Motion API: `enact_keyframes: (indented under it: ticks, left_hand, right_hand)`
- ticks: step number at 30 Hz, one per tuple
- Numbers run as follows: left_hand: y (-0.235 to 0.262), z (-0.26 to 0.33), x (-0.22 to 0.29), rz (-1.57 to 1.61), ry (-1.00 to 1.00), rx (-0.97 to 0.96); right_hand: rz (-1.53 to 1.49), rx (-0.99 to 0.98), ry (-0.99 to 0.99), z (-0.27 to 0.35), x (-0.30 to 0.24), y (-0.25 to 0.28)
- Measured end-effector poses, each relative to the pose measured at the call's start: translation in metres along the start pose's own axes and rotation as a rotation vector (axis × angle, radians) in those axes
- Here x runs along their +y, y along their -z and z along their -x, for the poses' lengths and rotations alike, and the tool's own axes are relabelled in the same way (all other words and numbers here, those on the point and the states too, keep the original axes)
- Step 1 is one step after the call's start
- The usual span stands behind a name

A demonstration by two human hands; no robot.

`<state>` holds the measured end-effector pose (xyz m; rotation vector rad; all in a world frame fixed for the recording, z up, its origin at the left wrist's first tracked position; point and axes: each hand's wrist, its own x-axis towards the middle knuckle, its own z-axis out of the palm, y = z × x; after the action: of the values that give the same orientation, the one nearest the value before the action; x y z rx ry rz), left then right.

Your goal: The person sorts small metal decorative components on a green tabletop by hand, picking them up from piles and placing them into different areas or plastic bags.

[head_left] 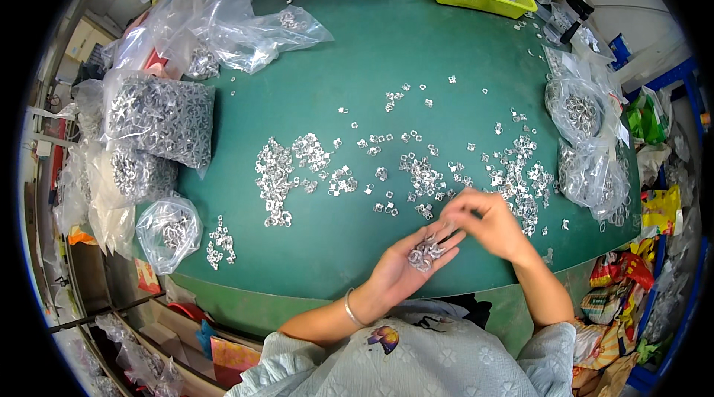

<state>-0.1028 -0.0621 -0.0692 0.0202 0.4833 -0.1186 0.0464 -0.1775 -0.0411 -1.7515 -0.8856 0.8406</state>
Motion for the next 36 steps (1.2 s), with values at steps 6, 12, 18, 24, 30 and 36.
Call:
enact_keyframes:
  ticks: [6,12,18,24,30,36]
  left_hand:
    - [0.031,-0.003,-0.001,0.006,0.078,-0.142]
    - [0.016,0.009,0.008,-0.019,0.079,-0.028]
    - [0.013,0.009,0.007,-0.088,-0.008,-0.011]
    - [0.010,0.014,0.012,-0.076,-0.056,-0.024]
    - [0.020,0.014,0.009,-0.002,-0.032,0.045]
    - [0.028,0.030,0.017,-0.109,0.117,-0.052]
  right_hand:
    - [0.716,0.325,0.324,-0.034,0.005,-0.012]
    - [0.869,0.290,0.457,-0.039,0.025,-0.013]
    - [0.927,0.246,0.512,-0.041,0.022,-0.011]
    - [0.686,0.133,0.365,-0.022,-0.008,-0.001]
    - [0.102,-0.195,0.230,-0.036,-0.010,-0.021]
    - [0.590,-0.078,0.508,-0.090,-0.010,-0.062]
